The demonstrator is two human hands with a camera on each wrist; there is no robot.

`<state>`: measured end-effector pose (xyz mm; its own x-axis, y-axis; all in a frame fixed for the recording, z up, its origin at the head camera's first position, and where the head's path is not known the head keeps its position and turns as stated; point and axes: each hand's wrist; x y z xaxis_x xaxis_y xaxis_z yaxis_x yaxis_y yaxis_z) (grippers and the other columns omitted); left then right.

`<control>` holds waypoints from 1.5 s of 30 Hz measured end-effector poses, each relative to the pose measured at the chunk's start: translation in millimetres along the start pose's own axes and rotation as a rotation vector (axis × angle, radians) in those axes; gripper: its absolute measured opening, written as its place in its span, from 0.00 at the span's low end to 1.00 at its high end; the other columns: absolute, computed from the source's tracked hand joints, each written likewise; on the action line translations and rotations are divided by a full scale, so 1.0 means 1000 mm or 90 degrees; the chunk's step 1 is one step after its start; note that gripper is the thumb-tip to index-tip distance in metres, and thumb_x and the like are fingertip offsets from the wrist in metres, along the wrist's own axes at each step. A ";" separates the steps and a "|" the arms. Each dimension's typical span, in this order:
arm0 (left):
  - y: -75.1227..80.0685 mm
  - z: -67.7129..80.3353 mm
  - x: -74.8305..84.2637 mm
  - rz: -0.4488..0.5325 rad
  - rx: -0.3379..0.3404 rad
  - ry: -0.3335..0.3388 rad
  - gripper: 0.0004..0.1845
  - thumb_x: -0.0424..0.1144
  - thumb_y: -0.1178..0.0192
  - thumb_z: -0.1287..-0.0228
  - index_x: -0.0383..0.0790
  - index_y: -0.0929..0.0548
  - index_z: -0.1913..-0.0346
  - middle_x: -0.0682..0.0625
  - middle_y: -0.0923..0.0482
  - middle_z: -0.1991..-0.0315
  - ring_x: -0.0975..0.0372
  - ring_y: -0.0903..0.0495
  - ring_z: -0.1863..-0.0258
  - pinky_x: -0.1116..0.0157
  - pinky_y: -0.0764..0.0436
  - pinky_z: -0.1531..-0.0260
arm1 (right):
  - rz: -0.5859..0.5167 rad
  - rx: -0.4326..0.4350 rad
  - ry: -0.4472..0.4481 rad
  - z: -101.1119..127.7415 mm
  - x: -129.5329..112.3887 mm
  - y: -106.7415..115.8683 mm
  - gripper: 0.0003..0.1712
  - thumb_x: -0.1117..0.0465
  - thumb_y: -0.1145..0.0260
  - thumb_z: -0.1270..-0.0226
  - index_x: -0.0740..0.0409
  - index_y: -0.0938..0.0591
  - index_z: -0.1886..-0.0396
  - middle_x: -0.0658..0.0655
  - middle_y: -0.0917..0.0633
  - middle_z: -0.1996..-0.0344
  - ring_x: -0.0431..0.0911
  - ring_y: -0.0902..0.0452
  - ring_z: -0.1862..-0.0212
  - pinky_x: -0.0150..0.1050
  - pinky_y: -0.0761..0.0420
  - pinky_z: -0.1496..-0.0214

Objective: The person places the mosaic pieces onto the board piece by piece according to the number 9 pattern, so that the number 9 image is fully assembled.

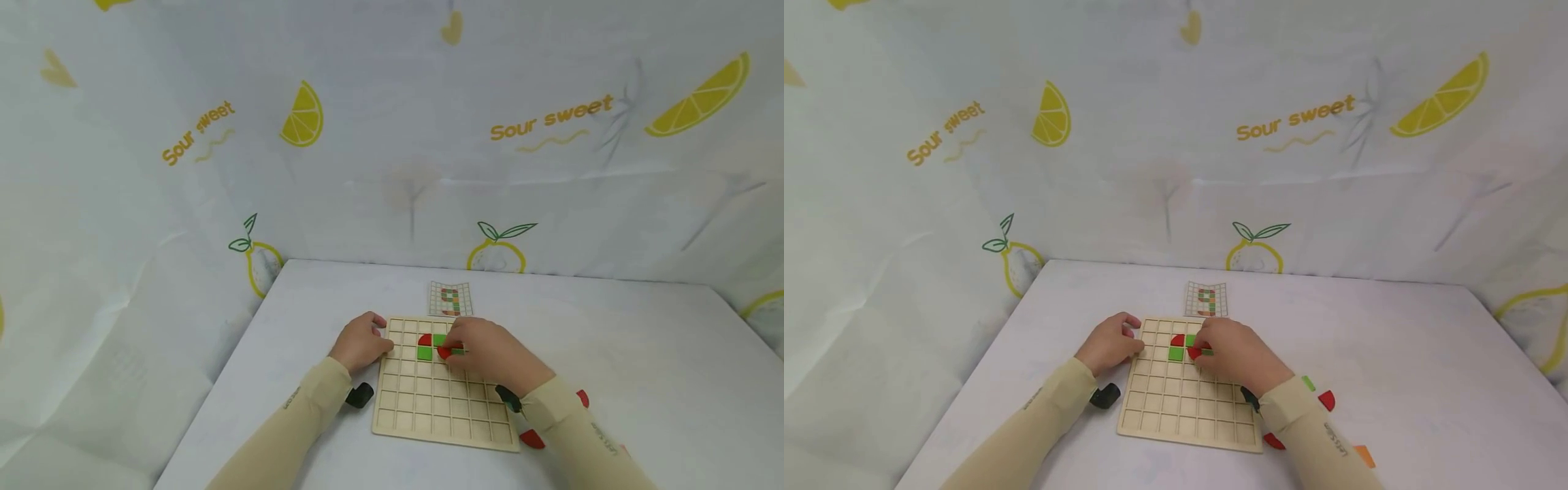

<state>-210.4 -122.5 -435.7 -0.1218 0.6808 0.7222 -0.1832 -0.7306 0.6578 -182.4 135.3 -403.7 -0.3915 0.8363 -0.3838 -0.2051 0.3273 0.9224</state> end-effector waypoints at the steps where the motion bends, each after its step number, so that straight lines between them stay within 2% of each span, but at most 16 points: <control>1: 0.000 0.000 0.000 -0.001 0.000 -0.001 0.22 0.38 0.29 0.37 0.40 0.18 0.40 0.47 0.20 0.55 0.57 0.22 0.61 0.61 0.24 0.60 | 0.001 -0.001 0.001 -0.001 -0.002 -0.002 0.07 0.56 0.19 0.35 0.46 0.07 0.58 0.41 0.17 0.63 0.40 0.21 0.58 0.42 0.18 0.50; 8: -0.001 -0.001 -0.001 -0.010 0.001 -0.010 0.21 0.38 0.29 0.37 0.40 0.18 0.41 0.48 0.20 0.56 0.56 0.22 0.61 0.61 0.24 0.60 | -0.007 -0.001 -0.002 -0.004 -0.011 -0.010 0.07 0.57 0.19 0.35 0.47 0.06 0.57 0.41 0.15 0.61 0.40 0.20 0.57 0.41 0.18 0.50; 12: 0.000 -0.001 -0.001 -0.008 0.001 -0.014 0.21 0.38 0.29 0.37 0.40 0.17 0.42 0.48 0.20 0.57 0.56 0.22 0.61 0.61 0.24 0.60 | 0.006 -0.004 0.004 -0.003 -0.018 -0.013 0.09 0.56 0.19 0.35 0.48 0.06 0.56 0.42 0.16 0.62 0.39 0.22 0.60 0.40 0.19 0.53; 18: 0.001 -0.002 -0.001 -0.014 0.002 -0.011 0.21 0.38 0.29 0.38 0.40 0.17 0.42 0.48 0.20 0.56 0.56 0.22 0.60 0.60 0.24 0.60 | 0.058 0.013 0.042 -0.002 -0.025 -0.015 0.09 0.55 0.19 0.35 0.50 0.06 0.57 0.43 0.17 0.64 0.37 0.25 0.62 0.39 0.18 0.55; 23: 0.002 -0.003 0.000 -0.020 0.001 -0.005 0.22 0.39 0.29 0.38 0.41 0.17 0.41 0.48 0.20 0.56 0.56 0.22 0.59 0.60 0.24 0.58 | 0.070 0.029 0.096 -0.004 -0.024 -0.017 0.06 0.56 0.19 0.35 0.50 0.06 0.60 0.43 0.17 0.65 0.36 0.26 0.63 0.37 0.19 0.57; 26: 0.002 -0.003 0.000 -0.017 -0.001 -0.004 0.22 0.39 0.29 0.38 0.41 0.17 0.41 0.48 0.20 0.56 0.56 0.22 0.59 0.59 0.24 0.58 | 0.074 0.034 0.110 -0.005 -0.022 -0.021 0.05 0.57 0.20 0.35 0.49 0.07 0.62 0.42 0.18 0.66 0.35 0.26 0.64 0.36 0.20 0.58; 31: 0.000 -0.003 0.000 -0.015 -0.003 0.003 0.22 0.39 0.29 0.38 0.41 0.17 0.41 0.48 0.20 0.56 0.56 0.23 0.59 0.60 0.24 0.59 | 0.081 0.031 0.089 -0.006 -0.021 -0.025 0.04 0.55 0.20 0.35 0.47 0.07 0.62 0.40 0.20 0.67 0.36 0.27 0.63 0.36 0.21 0.58; 38: 0.000 -0.002 -0.001 -0.016 -0.003 0.006 0.21 0.39 0.29 0.37 0.41 0.18 0.42 0.48 0.21 0.57 0.57 0.23 0.60 0.61 0.25 0.60 | 0.083 0.030 0.076 -0.006 -0.025 -0.028 0.06 0.54 0.20 0.35 0.48 0.07 0.61 0.42 0.16 0.63 0.37 0.23 0.61 0.38 0.18 0.54; 45: 0.001 -0.002 0.001 -0.013 -0.003 0.001 0.21 0.39 0.29 0.38 0.41 0.18 0.41 0.48 0.20 0.57 0.57 0.23 0.61 0.61 0.25 0.61 | 0.083 0.032 0.062 -0.006 -0.026 -0.029 0.06 0.54 0.19 0.36 0.48 0.07 0.62 0.42 0.17 0.65 0.37 0.24 0.63 0.39 0.18 0.56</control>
<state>-212.7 -122.6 -435.1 -0.1188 0.6961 0.7081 -0.1910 -0.7158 0.6717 -171.5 101.5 -420.2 -0.4970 0.8276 -0.2611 -0.1032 0.2423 0.9647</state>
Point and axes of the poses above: each hand's wrist, its own z-axis away from the middle knuckle, its own y-axis out of the back of the hand, x = y × z
